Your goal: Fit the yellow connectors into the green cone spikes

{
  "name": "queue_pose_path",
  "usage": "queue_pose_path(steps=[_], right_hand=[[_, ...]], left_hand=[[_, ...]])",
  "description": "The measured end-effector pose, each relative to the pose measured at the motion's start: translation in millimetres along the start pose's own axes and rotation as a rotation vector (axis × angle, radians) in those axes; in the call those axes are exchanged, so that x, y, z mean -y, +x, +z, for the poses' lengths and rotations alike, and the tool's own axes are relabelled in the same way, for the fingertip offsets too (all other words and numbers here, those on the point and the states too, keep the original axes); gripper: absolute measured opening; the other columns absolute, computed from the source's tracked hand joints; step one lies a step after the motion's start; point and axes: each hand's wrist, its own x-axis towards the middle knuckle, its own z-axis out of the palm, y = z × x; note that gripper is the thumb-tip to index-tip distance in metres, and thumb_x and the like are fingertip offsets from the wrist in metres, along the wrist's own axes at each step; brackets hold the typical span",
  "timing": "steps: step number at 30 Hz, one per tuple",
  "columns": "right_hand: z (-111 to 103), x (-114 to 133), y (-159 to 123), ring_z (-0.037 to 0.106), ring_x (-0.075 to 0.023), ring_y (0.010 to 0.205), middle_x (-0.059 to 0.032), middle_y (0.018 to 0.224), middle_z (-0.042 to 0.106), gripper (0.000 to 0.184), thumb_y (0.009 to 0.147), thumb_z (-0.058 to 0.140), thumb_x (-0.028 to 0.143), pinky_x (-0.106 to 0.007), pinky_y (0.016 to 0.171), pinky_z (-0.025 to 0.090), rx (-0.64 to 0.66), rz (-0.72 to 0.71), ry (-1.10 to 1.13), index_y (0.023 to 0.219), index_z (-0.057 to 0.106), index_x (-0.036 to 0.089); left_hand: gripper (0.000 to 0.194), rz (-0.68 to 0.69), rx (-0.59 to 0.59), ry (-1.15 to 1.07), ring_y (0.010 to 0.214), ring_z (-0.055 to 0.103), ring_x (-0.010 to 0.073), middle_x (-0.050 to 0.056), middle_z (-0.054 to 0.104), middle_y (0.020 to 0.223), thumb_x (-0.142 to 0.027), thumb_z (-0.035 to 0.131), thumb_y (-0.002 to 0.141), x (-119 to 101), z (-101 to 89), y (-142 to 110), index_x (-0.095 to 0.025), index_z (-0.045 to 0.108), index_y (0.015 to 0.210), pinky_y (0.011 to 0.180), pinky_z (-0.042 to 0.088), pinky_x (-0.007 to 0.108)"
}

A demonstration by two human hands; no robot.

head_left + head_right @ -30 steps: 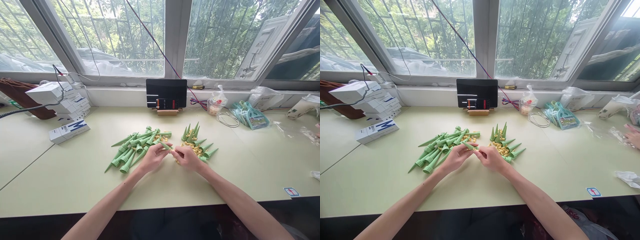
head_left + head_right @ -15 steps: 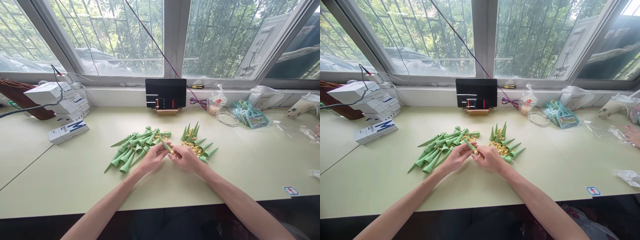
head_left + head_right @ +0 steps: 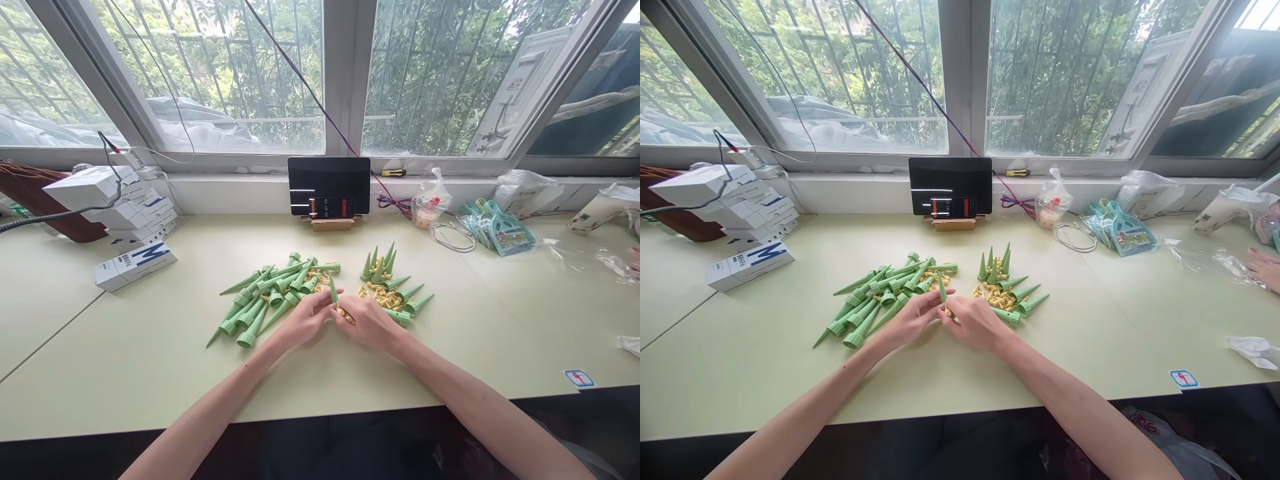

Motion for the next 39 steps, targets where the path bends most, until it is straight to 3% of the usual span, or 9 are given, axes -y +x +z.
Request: queue_pose_path(steps=[17, 23, 27, 31, 39], right_hand=[[-1, 4, 2, 0.041, -0.0123, 0.055, -0.0010, 0.067, 0.055, 0.024, 0.098, 0.046, 0.030, -0.026, 0.054, 0.026, -0.002, 0.032, 0.024, 0.077, 0.050, 0.019], [-4, 1, 3, 0.039, -0.0100, 0.052, 0.0028, 0.063, 0.051, 0.028, 0.098, 0.049, 0.035, -0.023, 0.053, 0.027, -0.027, 0.103, 0.142, 0.076, 0.050, 0.019], [-6, -3, 4, 0.038, -0.0091, 0.049, 0.0058, 0.057, 0.045, 0.029, 0.097, 0.050, 0.037, -0.022, 0.053, 0.029, -0.052, 0.181, 0.242, 0.075, 0.049, 0.019], [-8, -4, 4, 0.042, -0.0098, 0.050, 0.0061, 0.057, 0.047, 0.023, 0.098, 0.049, 0.039, -0.022, 0.054, 0.033, -0.105, 0.255, 0.333, 0.089, 0.056, 0.019], [-10, -6, 5, 0.044, -0.0112, 0.055, 0.0041, 0.064, 0.050, 0.023, 0.098, 0.048, 0.040, -0.023, 0.055, 0.036, -0.227, 0.303, 0.433, 0.098, 0.056, 0.018]], left_hand=[[0.043, -0.044, -0.002, -0.049, 0.118, 0.062, 0.0302, 0.014, 0.066, 0.126, -0.042, 0.062, 0.091, -2, 0.9, 0, -0.016, 0.064, 0.126, 0.104, 0.049, 0.045], [0.036, -0.005, -0.084, -0.045, 0.109, 0.066, 0.0269, 0.011, 0.070, 0.116, -0.038, 0.063, 0.090, -3, 2.5, 1, -0.017, 0.065, 0.120, 0.096, 0.055, 0.040], [0.033, 0.017, -0.174, 0.018, 0.090, 0.071, 0.0220, 0.008, 0.073, 0.099, -0.038, 0.062, 0.090, 1, 2.9, 2, -0.017, 0.065, 0.115, 0.084, 0.060, 0.037], [0.030, 0.038, -0.233, 0.147, 0.090, 0.070, 0.0210, 0.007, 0.072, 0.096, -0.037, 0.062, 0.091, 5, 3.7, 2, -0.017, 0.064, 0.113, 0.082, 0.059, 0.035], [0.015, 0.141, -0.190, 0.486, 0.082, 0.066, 0.0158, 0.003, 0.070, 0.091, -0.028, 0.057, 0.093, 8, 7.6, -1, -0.019, 0.064, 0.103, 0.075, 0.055, 0.027]])
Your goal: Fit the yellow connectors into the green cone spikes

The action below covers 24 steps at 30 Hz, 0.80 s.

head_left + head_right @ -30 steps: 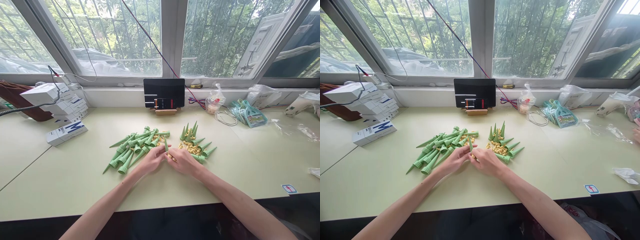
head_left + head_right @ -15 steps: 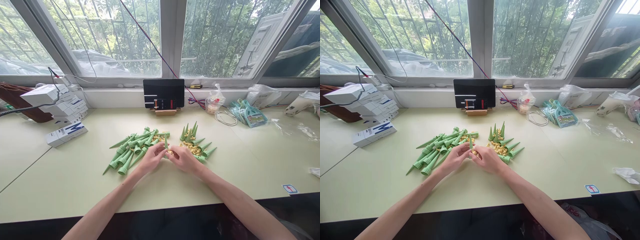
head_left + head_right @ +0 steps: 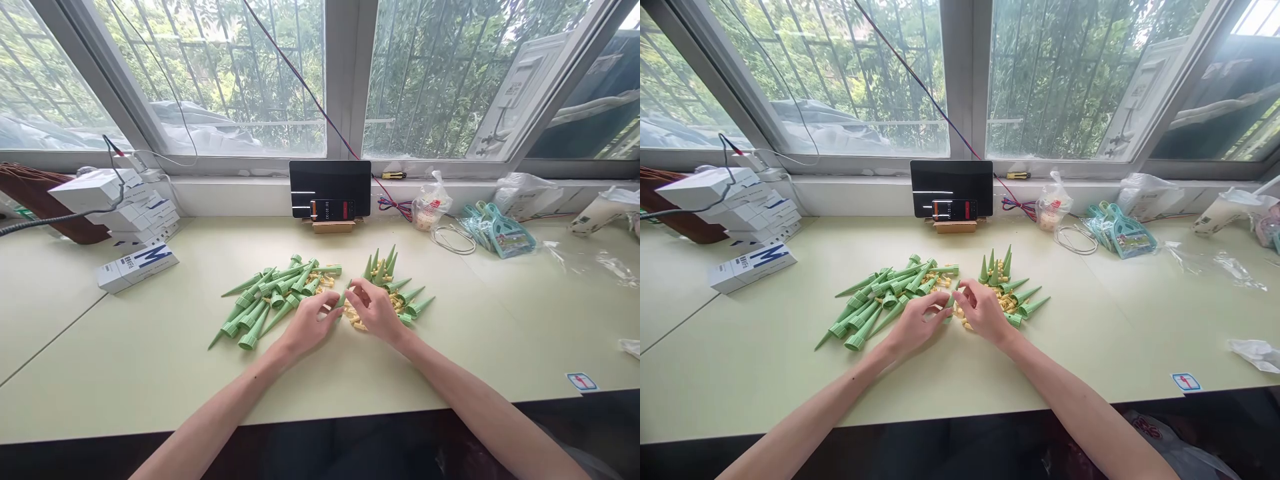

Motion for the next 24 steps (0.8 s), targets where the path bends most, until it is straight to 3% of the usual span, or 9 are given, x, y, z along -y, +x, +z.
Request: queue_pose_path(steps=[13, 20, 24], right_hand=[[-2, 4, 2, 0.051, -0.0128, 0.059, 0.0008, 0.070, 0.055, 0.019, 0.096, 0.052, 0.036, -0.024, 0.055, 0.039, 0.008, 0.030, 0.165, 0.090, 0.057, 0.019], [-32, 29, 29, 0.044, -0.0110, 0.054, 0.0037, 0.062, 0.051, 0.015, 0.094, 0.053, 0.029, -0.024, 0.055, 0.036, 0.144, -0.066, -0.061, 0.086, 0.059, 0.018], [-44, 31, 58, 0.046, -0.0104, 0.055, 0.0017, 0.067, 0.059, 0.013, 0.094, 0.053, 0.024, -0.023, 0.058, 0.037, 0.182, -0.131, -0.227, 0.086, 0.061, 0.017]], left_hand=[[0.009, 0.109, -0.070, 0.177, 0.080, 0.062, 0.0154, 0.002, 0.069, 0.092, -0.024, 0.061, 0.092, -1, 2.8, -1, -0.020, 0.063, 0.099, 0.074, 0.050, 0.027], [0.013, 0.141, -0.225, 0.124, 0.073, 0.059, 0.0128, 0.004, 0.066, 0.091, -0.026, 0.051, 0.097, -3, 0.8, 1, -0.019, 0.061, 0.096, 0.068, 0.050, 0.025], [0.015, 0.123, -0.298, 0.122, 0.078, 0.060, 0.0141, 0.004, 0.065, 0.089, -0.027, 0.049, 0.098, -1, 1.1, 1, -0.019, 0.061, 0.093, 0.068, 0.049, 0.025]])
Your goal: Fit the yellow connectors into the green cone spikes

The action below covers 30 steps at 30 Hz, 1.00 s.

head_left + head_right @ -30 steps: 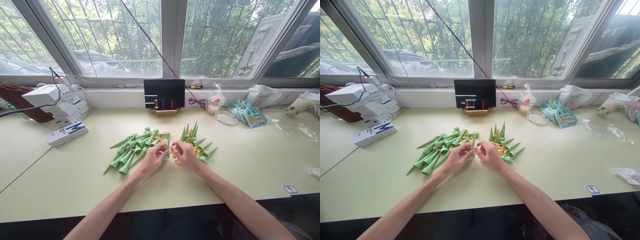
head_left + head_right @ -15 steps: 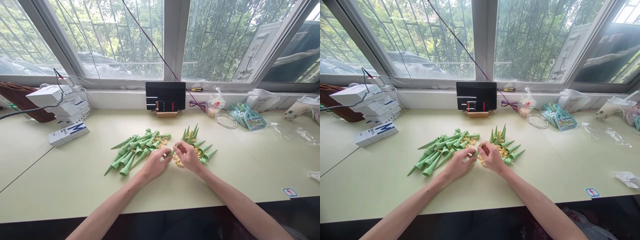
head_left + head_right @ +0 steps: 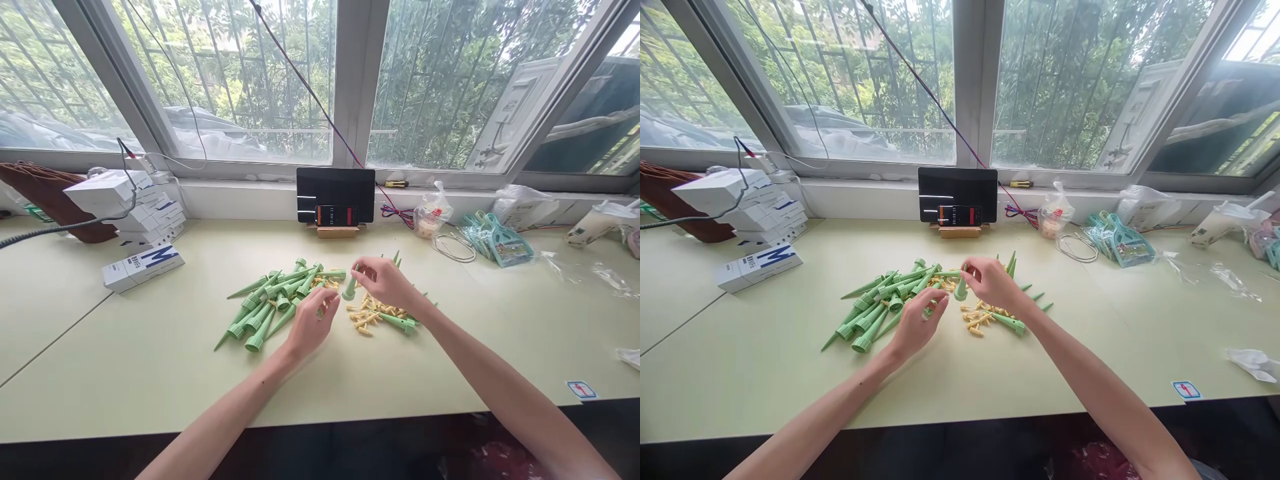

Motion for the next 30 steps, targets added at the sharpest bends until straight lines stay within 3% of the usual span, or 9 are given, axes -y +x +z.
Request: queue_pose_path(steps=[5, 10, 21, 30], right_hand=[[-4, -18, 27, 0.048, -0.0112, 0.059, 0.0001, 0.068, 0.061, 0.012, 0.089, 0.054, 0.016, -0.022, 0.060, 0.036, 0.102, -0.017, -0.178, 0.082, 0.064, 0.016], [-7, -23, 39, 0.045, -0.0112, 0.060, -0.0006, 0.065, 0.059, 0.016, 0.086, 0.053, 0.010, -0.022, 0.058, 0.033, 0.218, 0.064, -0.324, 0.077, 0.065, 0.015], [-7, -33, 46, 0.051, -0.0129, 0.062, -0.0069, 0.074, 0.065, 0.021, 0.085, 0.049, 0.006, -0.023, 0.056, 0.033, 0.301, 0.190, -0.530, 0.083, 0.068, 0.012], [-10, -26, 49, 0.049, -0.0132, 0.058, -0.0074, 0.068, 0.062, 0.022, 0.084, 0.050, 0.002, -0.026, 0.056, 0.029, 0.327, 0.213, -0.630, 0.070, 0.064, 0.013]], left_hand=[[0.018, -0.001, 0.075, -0.015, 0.068, 0.055, 0.0121, 0.002, 0.061, 0.080, -0.027, 0.047, 0.098, -3, 3.2, -2, -0.018, 0.060, 0.087, 0.058, 0.044, 0.022], [0.020, -0.009, 0.134, -0.005, 0.067, 0.053, 0.0126, 0.001, 0.059, 0.076, -0.026, 0.046, 0.098, -7, 4.6, -4, -0.018, 0.059, 0.086, 0.057, 0.041, 0.022], [0.021, -0.034, 0.195, -0.018, 0.067, 0.052, 0.0126, 0.002, 0.061, 0.078, -0.026, 0.045, 0.099, -10, 5.4, -6, -0.018, 0.060, 0.087, 0.059, 0.042, 0.023], [0.020, -0.030, 0.206, -0.005, 0.066, 0.053, 0.0125, 0.002, 0.061, 0.077, -0.026, 0.045, 0.098, -11, 5.2, -5, -0.018, 0.061, 0.087, 0.057, 0.043, 0.023]])
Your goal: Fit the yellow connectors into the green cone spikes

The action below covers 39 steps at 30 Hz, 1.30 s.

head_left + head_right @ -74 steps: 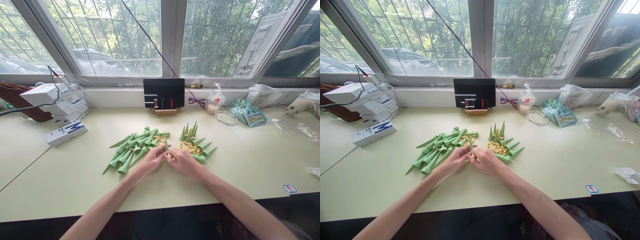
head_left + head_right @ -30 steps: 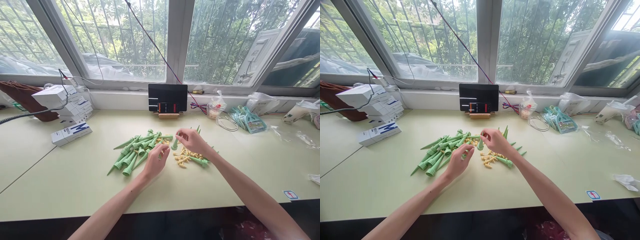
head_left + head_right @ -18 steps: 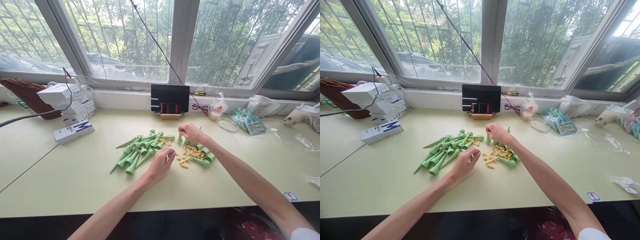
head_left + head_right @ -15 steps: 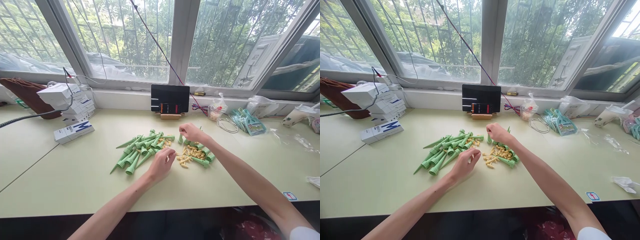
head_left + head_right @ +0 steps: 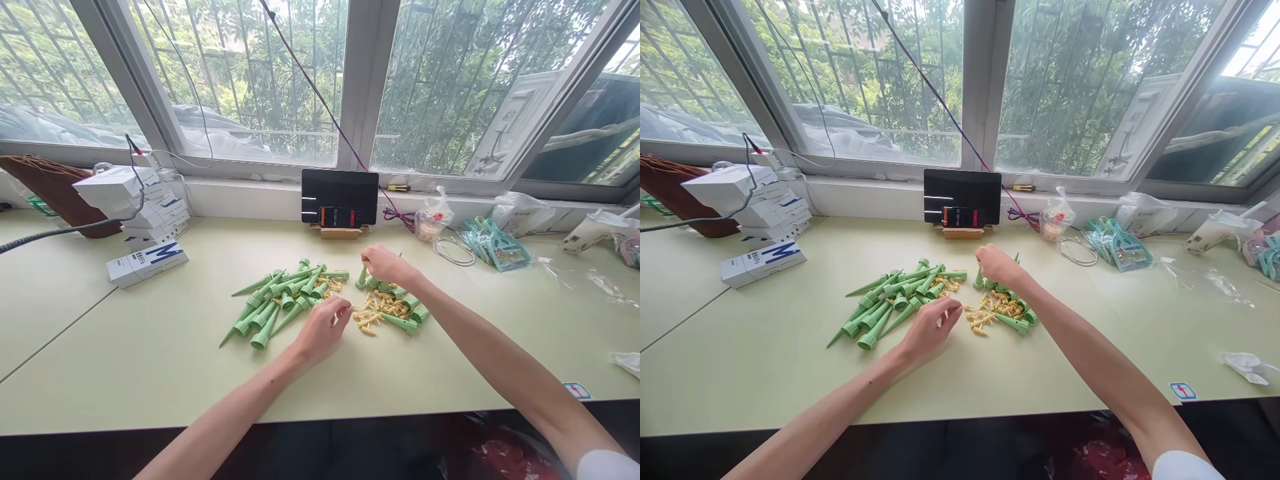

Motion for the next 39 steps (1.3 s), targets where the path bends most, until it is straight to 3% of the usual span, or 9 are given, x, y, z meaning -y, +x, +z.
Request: queue_pose_path(steps=[16, 22, 26, 30, 34, 36, 39], right_hand=[[-10, 9, -4, 0.049, -0.0131, 0.053, -0.0104, 0.067, 0.063, 0.024, 0.081, 0.049, -0.001, -0.029, 0.053, 0.023, 0.061, 0.042, -0.115, 0.073, 0.067, 0.011], [-7, 7, -4, 0.054, -0.0149, 0.057, -0.0100, 0.069, 0.063, 0.023, 0.091, 0.049, 0.009, -0.028, 0.052, 0.025, 0.040, 0.035, -0.092, 0.075, 0.066, 0.013], [-11, 9, -11, 0.059, -0.0184, 0.065, -0.0111, 0.076, 0.065, 0.015, 0.094, 0.054, 0.018, -0.027, 0.056, 0.028, -0.035, 0.028, -0.042, 0.087, 0.066, 0.014], [-11, 17, -26, 0.056, -0.0181, 0.063, -0.0066, 0.069, 0.062, 0.017, 0.097, 0.049, 0.021, -0.027, 0.059, 0.029, -0.173, -0.038, 0.070, 0.096, 0.065, 0.015], [4, 27, -46, 0.049, -0.0143, 0.058, -0.0029, 0.067, 0.058, 0.021, 0.096, 0.048, 0.019, -0.026, 0.058, 0.028, -0.135, -0.116, 0.201, 0.079, 0.061, 0.018], [15, 28, -58, 0.044, -0.0134, 0.055, -0.0013, 0.062, 0.053, 0.029, 0.094, 0.049, 0.017, -0.026, 0.056, 0.027, -0.074, -0.128, 0.202, 0.066, 0.054, 0.018], [28, 22, -78, 0.046, -0.0146, 0.057, -0.0014, 0.061, 0.050, 0.031, 0.093, 0.049, 0.014, -0.027, 0.055, 0.026, -0.017, -0.104, 0.186, 0.063, 0.052, 0.018]], left_hand=[[0.020, -0.001, 0.006, 0.003, 0.069, 0.056, 0.0135, 0.003, 0.064, 0.079, -0.025, 0.045, 0.098, 3, 1.3, 0, -0.018, 0.062, 0.089, 0.058, 0.044, 0.023], [0.022, 0.003, 0.010, 0.005, 0.067, 0.056, 0.0136, 0.003, 0.064, 0.078, -0.026, 0.045, 0.098, 2, 0.7, 0, -0.018, 0.063, 0.089, 0.058, 0.044, 0.024], [0.022, -0.002, 0.014, 0.012, 0.067, 0.055, 0.0135, 0.003, 0.064, 0.078, -0.027, 0.044, 0.098, 2, 0.5, 0, -0.018, 0.062, 0.089, 0.059, 0.044, 0.024], [0.023, -0.021, 0.035, 0.024, 0.057, 0.050, 0.0116, -0.001, 0.059, 0.066, -0.029, 0.044, 0.099, 3, 0.7, 0, -0.019, 0.062, 0.092, 0.057, 0.040, 0.023], [0.025, -0.035, 0.094, 0.082, 0.045, 0.037, 0.0106, -0.007, 0.043, 0.049, -0.029, 0.042, 0.099, 2, -0.6, -1, -0.020, 0.065, 0.097, 0.053, 0.033, 0.023], [0.026, -0.020, 0.115, 0.100, 0.046, 0.040, 0.0115, -0.006, 0.045, 0.050, -0.026, 0.040, 0.099, 1, -1.5, -2, -0.020, 0.066, 0.100, 0.054, 0.034, 0.023], [0.030, 0.000, 0.131, 0.109, 0.051, 0.049, 0.0133, -0.003, 0.054, 0.056, -0.021, 0.038, 0.098, 0, -1.6, -2, -0.019, 0.067, 0.107, 0.057, 0.038, 0.024]])
